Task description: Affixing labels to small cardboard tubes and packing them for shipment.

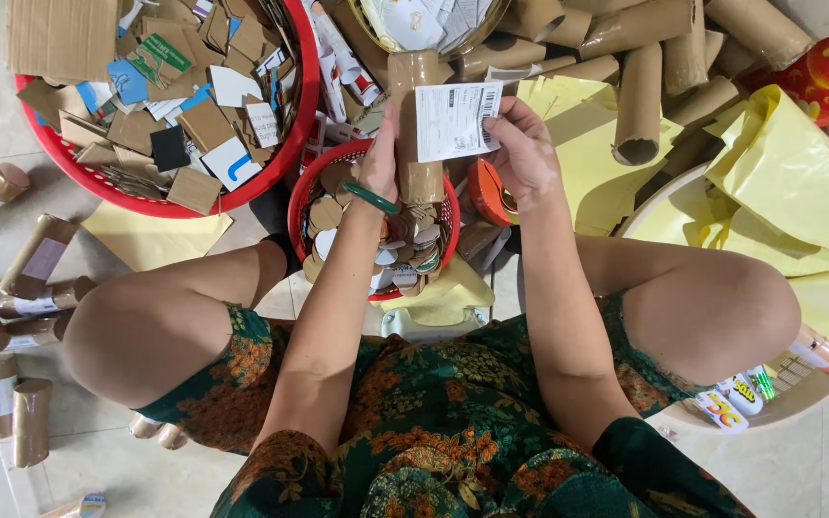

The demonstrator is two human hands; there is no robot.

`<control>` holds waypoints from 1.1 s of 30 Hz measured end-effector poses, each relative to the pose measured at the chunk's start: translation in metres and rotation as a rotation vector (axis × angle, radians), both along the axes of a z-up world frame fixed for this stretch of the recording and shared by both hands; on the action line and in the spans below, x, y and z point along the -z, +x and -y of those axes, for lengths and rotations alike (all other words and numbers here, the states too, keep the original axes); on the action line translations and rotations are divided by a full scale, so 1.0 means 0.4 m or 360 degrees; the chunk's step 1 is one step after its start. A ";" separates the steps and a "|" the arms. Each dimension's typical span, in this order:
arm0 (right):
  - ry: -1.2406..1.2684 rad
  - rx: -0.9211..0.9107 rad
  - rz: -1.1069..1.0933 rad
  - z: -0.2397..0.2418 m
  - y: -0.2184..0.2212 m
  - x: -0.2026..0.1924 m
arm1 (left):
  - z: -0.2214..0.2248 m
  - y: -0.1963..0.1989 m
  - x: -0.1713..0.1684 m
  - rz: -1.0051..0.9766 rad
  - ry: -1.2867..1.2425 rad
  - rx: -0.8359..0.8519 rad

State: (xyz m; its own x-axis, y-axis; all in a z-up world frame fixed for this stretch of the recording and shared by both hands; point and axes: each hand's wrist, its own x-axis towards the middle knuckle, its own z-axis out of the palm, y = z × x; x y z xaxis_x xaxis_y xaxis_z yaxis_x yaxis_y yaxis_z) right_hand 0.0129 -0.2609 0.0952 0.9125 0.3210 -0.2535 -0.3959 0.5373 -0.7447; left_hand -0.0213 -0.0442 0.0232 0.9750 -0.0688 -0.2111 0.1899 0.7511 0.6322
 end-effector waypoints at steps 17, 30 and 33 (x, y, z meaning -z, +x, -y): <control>-0.0058 0.0002 -0.0007 -0.020 -0.010 0.008 | 0.010 -0.007 -0.015 0.0039 0.0460 -0.0135; -0.0588 -0.0053 0.0396 -0.052 -0.029 -0.043 | 0.006 -0.016 0.047 0.0111 -0.0131 0.0139; -0.0586 -0.0152 0.0391 -0.057 -0.036 -0.109 | 0.004 -0.025 -0.043 0.0194 -0.0153 0.0322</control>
